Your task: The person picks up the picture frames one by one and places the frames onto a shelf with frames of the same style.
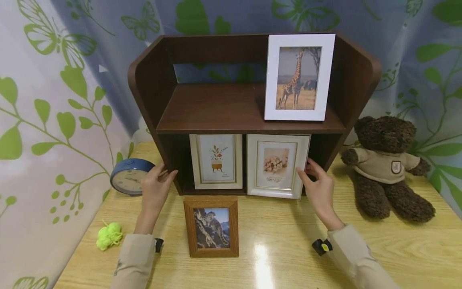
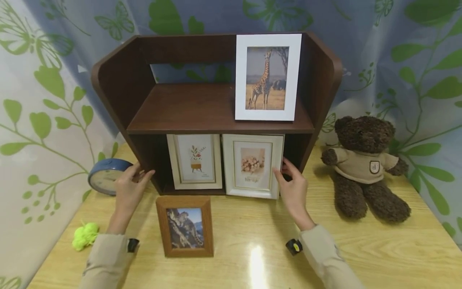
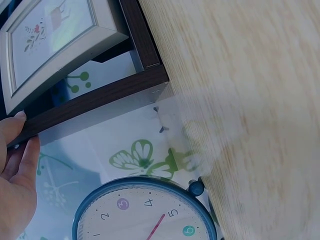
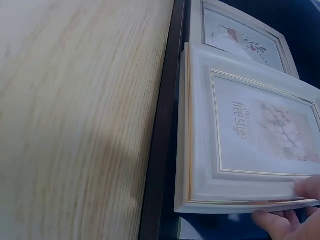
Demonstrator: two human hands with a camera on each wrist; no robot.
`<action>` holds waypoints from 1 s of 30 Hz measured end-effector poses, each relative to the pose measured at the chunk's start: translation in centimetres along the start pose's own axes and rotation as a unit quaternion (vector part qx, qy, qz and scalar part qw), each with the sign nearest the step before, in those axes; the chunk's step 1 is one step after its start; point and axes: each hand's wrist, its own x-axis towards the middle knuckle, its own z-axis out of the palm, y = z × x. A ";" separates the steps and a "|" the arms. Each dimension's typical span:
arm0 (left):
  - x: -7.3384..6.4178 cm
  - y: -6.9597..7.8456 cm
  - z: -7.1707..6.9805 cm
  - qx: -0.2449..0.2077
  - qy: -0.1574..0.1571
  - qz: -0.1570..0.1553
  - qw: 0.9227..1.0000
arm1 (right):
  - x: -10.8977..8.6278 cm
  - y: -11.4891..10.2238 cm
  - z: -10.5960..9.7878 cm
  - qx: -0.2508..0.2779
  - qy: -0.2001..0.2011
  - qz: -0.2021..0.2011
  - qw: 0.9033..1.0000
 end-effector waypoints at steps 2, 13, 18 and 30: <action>0.0 0.0 -0.1 0.001 0.000 0.001 1.000 | 0.1 -0.1 0.2 -0.004 -0.002 0.007 1.000; 0.0 0.2 -0.1 0.008 -0.005 -0.003 1.000 | 0.9 0.0 1.3 0.010 -0.006 0.057 0.998; 0.0 0.2 -0.1 0.012 -0.006 -0.003 1.000 | 0.9 0.2 1.5 0.015 -0.007 0.066 0.998; 0.0 0.2 -0.1 0.008 -0.002 -0.001 1.000 | 1.3 0.7 2.1 0.025 0.001 0.065 0.998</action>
